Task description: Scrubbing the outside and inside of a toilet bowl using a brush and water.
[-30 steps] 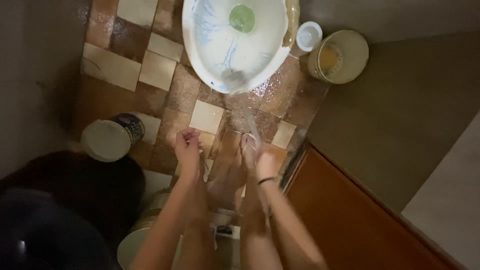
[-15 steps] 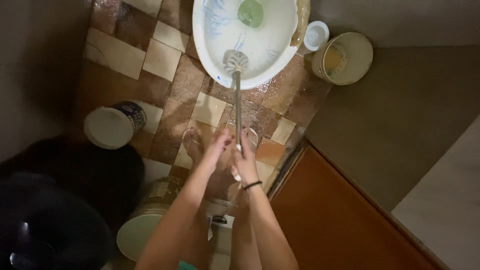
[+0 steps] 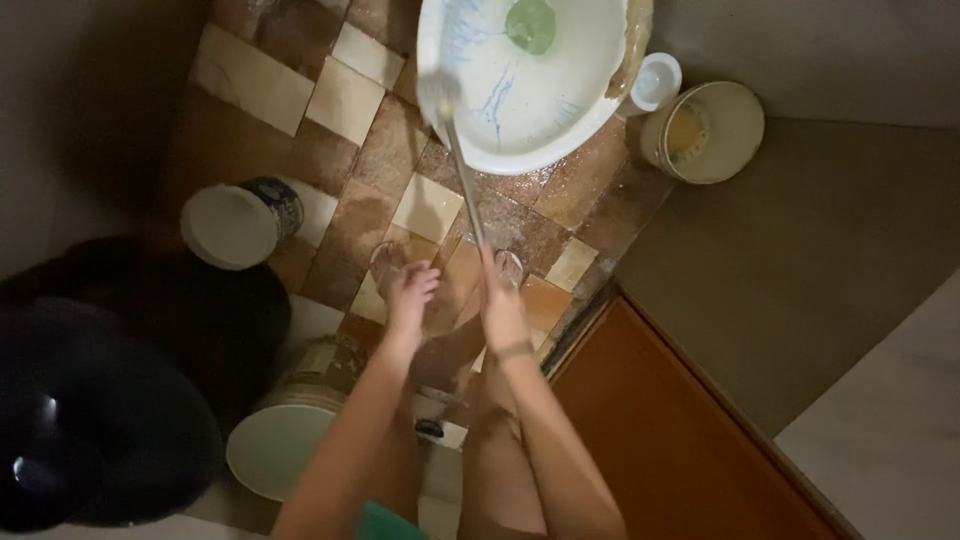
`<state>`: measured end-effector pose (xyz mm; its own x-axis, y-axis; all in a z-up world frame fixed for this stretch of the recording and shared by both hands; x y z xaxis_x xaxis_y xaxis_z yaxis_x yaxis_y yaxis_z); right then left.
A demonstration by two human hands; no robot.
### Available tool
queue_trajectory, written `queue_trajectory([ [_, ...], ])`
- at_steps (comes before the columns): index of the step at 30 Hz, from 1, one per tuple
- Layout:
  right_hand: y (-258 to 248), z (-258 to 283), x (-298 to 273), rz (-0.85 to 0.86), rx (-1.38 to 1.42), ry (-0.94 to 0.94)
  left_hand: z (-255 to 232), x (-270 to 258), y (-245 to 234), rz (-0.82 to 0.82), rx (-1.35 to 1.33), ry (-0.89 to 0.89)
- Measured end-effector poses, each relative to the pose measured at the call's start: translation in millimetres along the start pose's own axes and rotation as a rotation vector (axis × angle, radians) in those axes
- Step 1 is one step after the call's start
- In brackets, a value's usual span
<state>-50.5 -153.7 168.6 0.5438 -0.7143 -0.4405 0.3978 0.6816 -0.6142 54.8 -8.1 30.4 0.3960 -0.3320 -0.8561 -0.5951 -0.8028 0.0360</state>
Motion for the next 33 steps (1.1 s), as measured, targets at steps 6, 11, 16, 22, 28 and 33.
queue_trajectory([
  [6,-8.9,-35.1,-16.0,0.071,-0.077,0.024,-1.2,3.4,-23.6,-0.068,-0.003,-0.005],
  [11,-42.7,-54.0,-90.5,0.159,-0.198,0.218,-1.6,9.4,-21.9,-0.075,-0.019,-0.017],
  [16,-12.8,-31.6,-17.0,0.258,-0.295,0.134,0.7,10.1,-28.1,-0.077,-0.083,0.005],
  [22,30.7,22.3,103.1,0.065,-0.338,0.027,-6.4,0.0,-51.3,-0.063,-0.106,0.044],
  [28,16.9,47.9,2.8,0.125,-0.272,0.140,-43.9,-7.7,-64.1,-0.126,-0.086,0.007],
  [33,27.5,38.0,-3.7,-0.124,-0.218,-0.119,-64.7,-1.3,-70.2,-0.159,-0.067,0.010],
])
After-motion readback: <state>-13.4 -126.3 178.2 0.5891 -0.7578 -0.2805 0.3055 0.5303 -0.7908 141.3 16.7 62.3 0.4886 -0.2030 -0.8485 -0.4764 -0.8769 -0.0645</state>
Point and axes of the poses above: each hand's wrist, its own x-axis towards the middle knuckle, its own y-axis out of the palm, z = x × y, the point moved 3 cm from there along x, towards the middle knuckle, and after that the axes turned 5 degrees about x, right-handed, at the moved point
